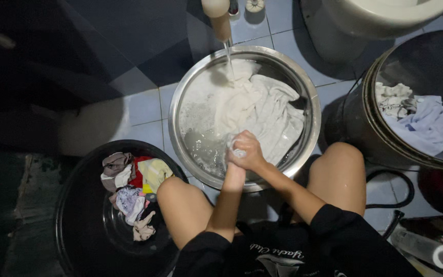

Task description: The person washes white clothes by hand in a basin of water, scrubbing them individually and moving them into a bucket.

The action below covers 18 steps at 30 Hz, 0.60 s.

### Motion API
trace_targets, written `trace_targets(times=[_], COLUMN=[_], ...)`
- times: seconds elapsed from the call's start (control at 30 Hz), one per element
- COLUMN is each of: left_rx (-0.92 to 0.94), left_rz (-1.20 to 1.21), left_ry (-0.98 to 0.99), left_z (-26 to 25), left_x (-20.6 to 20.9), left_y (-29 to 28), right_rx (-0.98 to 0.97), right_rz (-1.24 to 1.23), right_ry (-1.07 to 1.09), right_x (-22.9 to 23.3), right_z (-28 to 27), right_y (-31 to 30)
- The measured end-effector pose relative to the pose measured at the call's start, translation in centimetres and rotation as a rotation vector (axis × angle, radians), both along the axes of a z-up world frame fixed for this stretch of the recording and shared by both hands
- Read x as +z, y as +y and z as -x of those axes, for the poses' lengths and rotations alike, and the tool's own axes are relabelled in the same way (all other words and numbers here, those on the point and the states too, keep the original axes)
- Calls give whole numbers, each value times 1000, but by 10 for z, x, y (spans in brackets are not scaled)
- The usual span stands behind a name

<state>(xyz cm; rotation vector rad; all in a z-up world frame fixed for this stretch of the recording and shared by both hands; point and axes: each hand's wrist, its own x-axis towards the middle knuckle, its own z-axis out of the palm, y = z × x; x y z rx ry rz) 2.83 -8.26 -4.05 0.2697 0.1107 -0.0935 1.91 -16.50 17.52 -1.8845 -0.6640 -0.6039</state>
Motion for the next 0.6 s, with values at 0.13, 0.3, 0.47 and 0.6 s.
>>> trace_targets(times=[0.13,0.3,0.47,0.6], left_rx=[-94,-156,-219,-448], left_rz=[-24,55,-55,-274], left_ry=[47,10,258,427], left_z=[14,6,0,-8], left_x=[-4,-2,33,100], left_y=[-5,-14,-37,-59], right_rx=[-103,-89,-98,-255], right_rz=[110,93,-51,-172], right_ry=[46,121,185,191], right_x=[1,-5,-23,-27], right_z=[4,7,4,-5], right_y=[-1,-10,-34,-84])
